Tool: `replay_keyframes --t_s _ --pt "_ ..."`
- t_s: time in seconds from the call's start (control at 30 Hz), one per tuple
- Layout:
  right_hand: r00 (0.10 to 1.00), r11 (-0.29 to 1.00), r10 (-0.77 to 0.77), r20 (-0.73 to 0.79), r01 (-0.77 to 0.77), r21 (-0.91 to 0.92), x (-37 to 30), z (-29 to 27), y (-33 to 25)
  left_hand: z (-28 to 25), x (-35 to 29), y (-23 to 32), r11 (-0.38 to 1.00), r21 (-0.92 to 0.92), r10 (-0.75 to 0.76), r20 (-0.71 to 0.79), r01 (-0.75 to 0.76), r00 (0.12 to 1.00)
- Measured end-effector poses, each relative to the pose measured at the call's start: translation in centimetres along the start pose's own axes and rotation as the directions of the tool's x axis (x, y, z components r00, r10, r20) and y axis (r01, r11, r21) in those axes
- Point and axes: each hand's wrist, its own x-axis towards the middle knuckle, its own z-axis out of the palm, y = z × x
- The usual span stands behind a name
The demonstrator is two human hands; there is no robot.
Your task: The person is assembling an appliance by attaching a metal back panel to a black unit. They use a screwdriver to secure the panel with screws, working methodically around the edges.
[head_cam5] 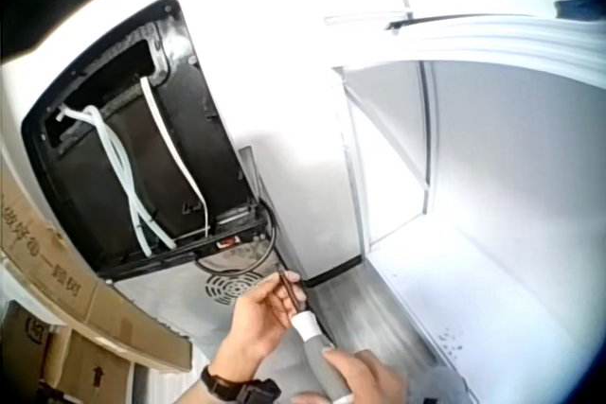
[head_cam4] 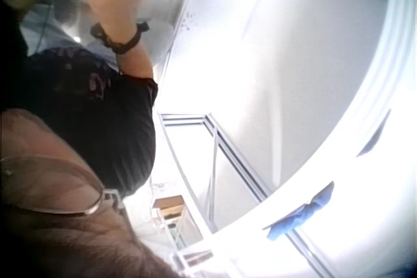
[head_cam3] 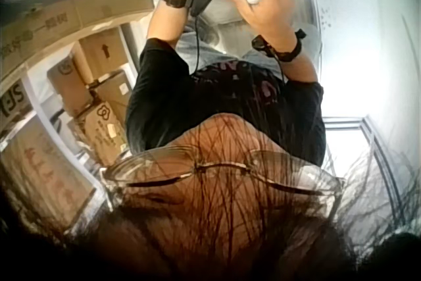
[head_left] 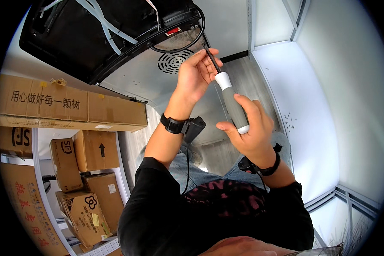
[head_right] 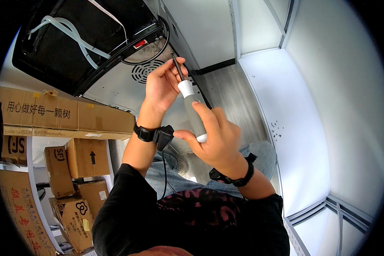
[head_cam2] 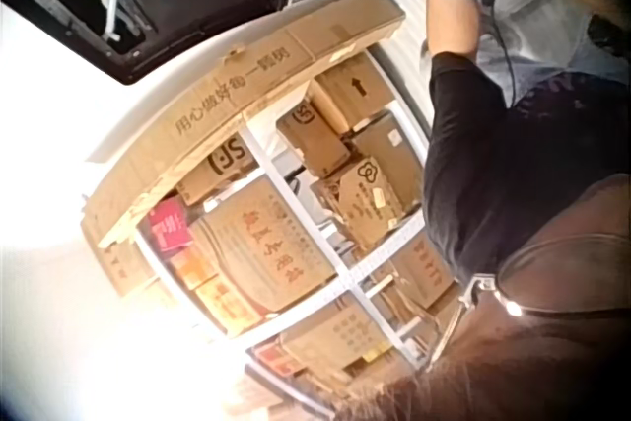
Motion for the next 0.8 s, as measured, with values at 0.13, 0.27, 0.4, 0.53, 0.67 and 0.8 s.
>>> replay_keyframes --t_s 0.13,0.27,0.4,0.53,0.67,0.8 --pt "0.998 0.997 -0.027 -0.055 0.031 0.072 0.1 1.0 0.0 -1.1 1.1 0.1 0.997 -0.077 -0.014 0.079 0.021 0.997" --pt "0.998 0.995 -0.032 -0.045 0.037 0.097 0.0 1.3 -0.1 -1.3 1.9 -0.2 0.991 -0.128 -0.028 0.103 0.041 0.994" --pt "1.000 0.996 -0.001 -0.024 0.003 0.084 -0.3 1.0 -0.1 -0.9 2.0 -0.2 0.989 -0.135 -0.054 0.080 0.064 0.995" --pt "0.999 0.999 0.040 -0.010 -0.039 0.035 -0.2 0.6 -0.6 -1.0 2.0 0.1 0.989 -0.136 -0.056 0.054 0.063 0.997" --pt "0.999 0.999 0.035 -0.016 -0.035 0.015 -0.8 -0.6 -1.1 -1.3 2.3 0.1 0.976 -0.202 -0.058 0.107 0.079 0.993" --pt "0.993 0.997 0.074 -0.089 -0.070 0.043 -1.4 -1.6 0.1 -0.7 1.7 -0.2 0.991 -0.132 -0.008 0.022 0.011 1.000"
